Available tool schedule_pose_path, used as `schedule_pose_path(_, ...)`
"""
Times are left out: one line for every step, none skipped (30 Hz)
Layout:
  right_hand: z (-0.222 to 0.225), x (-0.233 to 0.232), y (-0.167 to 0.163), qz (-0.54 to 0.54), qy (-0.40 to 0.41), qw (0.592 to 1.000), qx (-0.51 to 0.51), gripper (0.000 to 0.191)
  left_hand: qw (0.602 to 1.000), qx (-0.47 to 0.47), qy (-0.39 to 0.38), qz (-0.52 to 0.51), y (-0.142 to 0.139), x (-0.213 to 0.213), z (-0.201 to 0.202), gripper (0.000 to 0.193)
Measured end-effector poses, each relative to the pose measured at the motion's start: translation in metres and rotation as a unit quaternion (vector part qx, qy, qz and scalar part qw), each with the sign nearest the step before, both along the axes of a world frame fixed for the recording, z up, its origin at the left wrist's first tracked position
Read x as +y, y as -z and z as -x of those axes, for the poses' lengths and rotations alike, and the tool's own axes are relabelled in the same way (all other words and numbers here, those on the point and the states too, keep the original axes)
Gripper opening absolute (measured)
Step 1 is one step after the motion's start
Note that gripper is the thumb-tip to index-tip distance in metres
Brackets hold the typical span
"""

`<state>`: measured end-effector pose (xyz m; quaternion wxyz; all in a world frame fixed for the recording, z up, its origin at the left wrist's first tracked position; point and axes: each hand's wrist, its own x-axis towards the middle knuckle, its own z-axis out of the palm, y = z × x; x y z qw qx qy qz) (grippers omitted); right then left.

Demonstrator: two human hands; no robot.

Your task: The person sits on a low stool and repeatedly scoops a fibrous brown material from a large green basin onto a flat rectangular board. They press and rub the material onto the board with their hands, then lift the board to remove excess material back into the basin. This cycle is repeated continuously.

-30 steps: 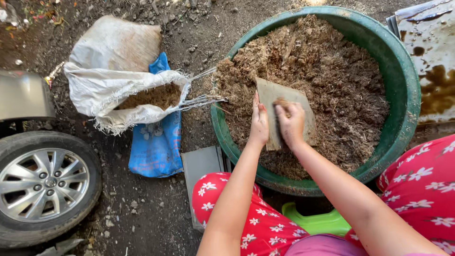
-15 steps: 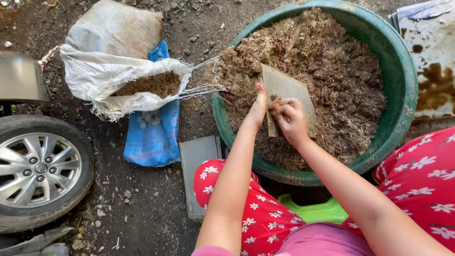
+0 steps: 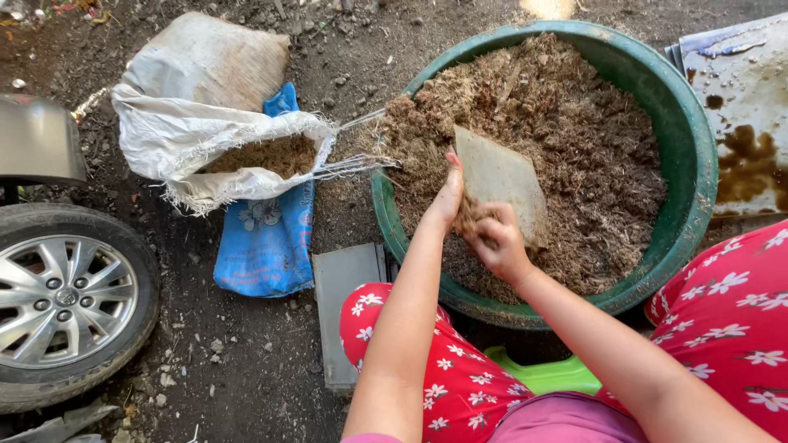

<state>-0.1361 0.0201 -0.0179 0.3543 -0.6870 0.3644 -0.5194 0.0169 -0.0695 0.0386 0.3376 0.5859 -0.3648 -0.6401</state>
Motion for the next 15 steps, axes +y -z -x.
schedule_pose_path(0.003, 0.005, 0.005, 0.006, 0.009, 1.0, 0.018, 0.017, 1.0, 0.019, -0.001, -0.022, 0.0, -0.001, -0.002, 0.113)
schedule_pose_path(0.008, 0.009, 0.011, 0.015, 0.02, 0.999, 0.036, 0.018, 1.0, -0.009, -0.006, 0.0, -0.002, -0.003, -0.003, 0.113)
schedule_pose_path(0.014, 0.008, 0.016, 0.023, 0.028, 0.998, 0.055, 0.018, 0.999, -0.035, -0.013, 0.02, -0.003, -0.002, -0.005, 0.113)
schedule_pose_path(0.021, 0.007, 0.021, -0.02, 0.045, 0.998, 0.049, 0.013, 0.997, -0.06, -0.023, 0.033, -0.006, 0.001, -0.005, 0.113)
schedule_pose_path(0.025, 0.004, 0.022, -0.067, 0.062, 0.995, 0.043, 0.009, 0.998, -0.04, -0.033, 0.022, -0.008, 0.006, -0.005, 0.112)
schedule_pose_path(0.026, 0.001, 0.023, -0.111, 0.081, 0.99, 0.036, 0.005, 0.999, -0.02, -0.043, 0.012, -0.01, 0.01, -0.003, 0.111)
schedule_pose_path(0.024, -0.001, 0.023, -0.17, 0.121, 0.975, 0.079, 0.006, 0.999, -0.002, -0.052, 0.004, -0.013, 0.014, -0.001, 0.111)
schedule_pose_path(0.02, -0.003, 0.019, -0.228, 0.164, 0.952, 0.118, 0.011, 0.997, -0.03, -0.071, 0.022, -0.015, 0.018, 0.002, 0.111)
schedule_pose_path(0.012, -0.003, 0.013, -0.287, 0.209, 0.922, 0.156, 0.018, 0.994, -0.058, -0.084, 0.038, -0.017, 0.022, 0.008, 0.111)
schedule_pose_path(-0.001, 0.002, 0.006, -0.227, 0.213, 0.944, 0.108, 0.021, 0.991, -0.082, -0.098, 0.049, -0.017, 0.027, 0.015, 0.111)
schedule_pose_path(-0.013, 0.009, -0.003, -0.166, 0.215, 0.96, 0.064, 0.025, 0.989, -0.074, -0.12, 0.05, -0.019, 0.031, 0.018, 0.108)
schedule_pose_path(-0.023, 0.016, -0.01, -0.141, 0.185, 0.971, 0.058, 0.024, 0.986, -0.066, -0.143, 0.05, -0.02, 0.033, 0.019, 0.105)
schedule_pose_path(-0.028, 0.019, -0.016, -0.115, 0.152, 0.98, 0.052, 0.025, 0.983, -0.059, -0.168, 0.053, -0.021, 0.035, 0.021, 0.102)
schedule_pose_path(-0.03, 0.022, -0.019, -0.103, 0.134, 0.984, 0.05, 0.026, 0.981, -0.059, -0.166, 0.085, -0.022, 0.035, 0.023, 0.097)
schedule_pose_path(-0.03, 0.023, -0.018, -0.091, 0.115, 0.988, 0.047, 0.028, 0.978, -0.059, -0.165, 0.118, -0.022, 0.036, 0.023, 0.093)
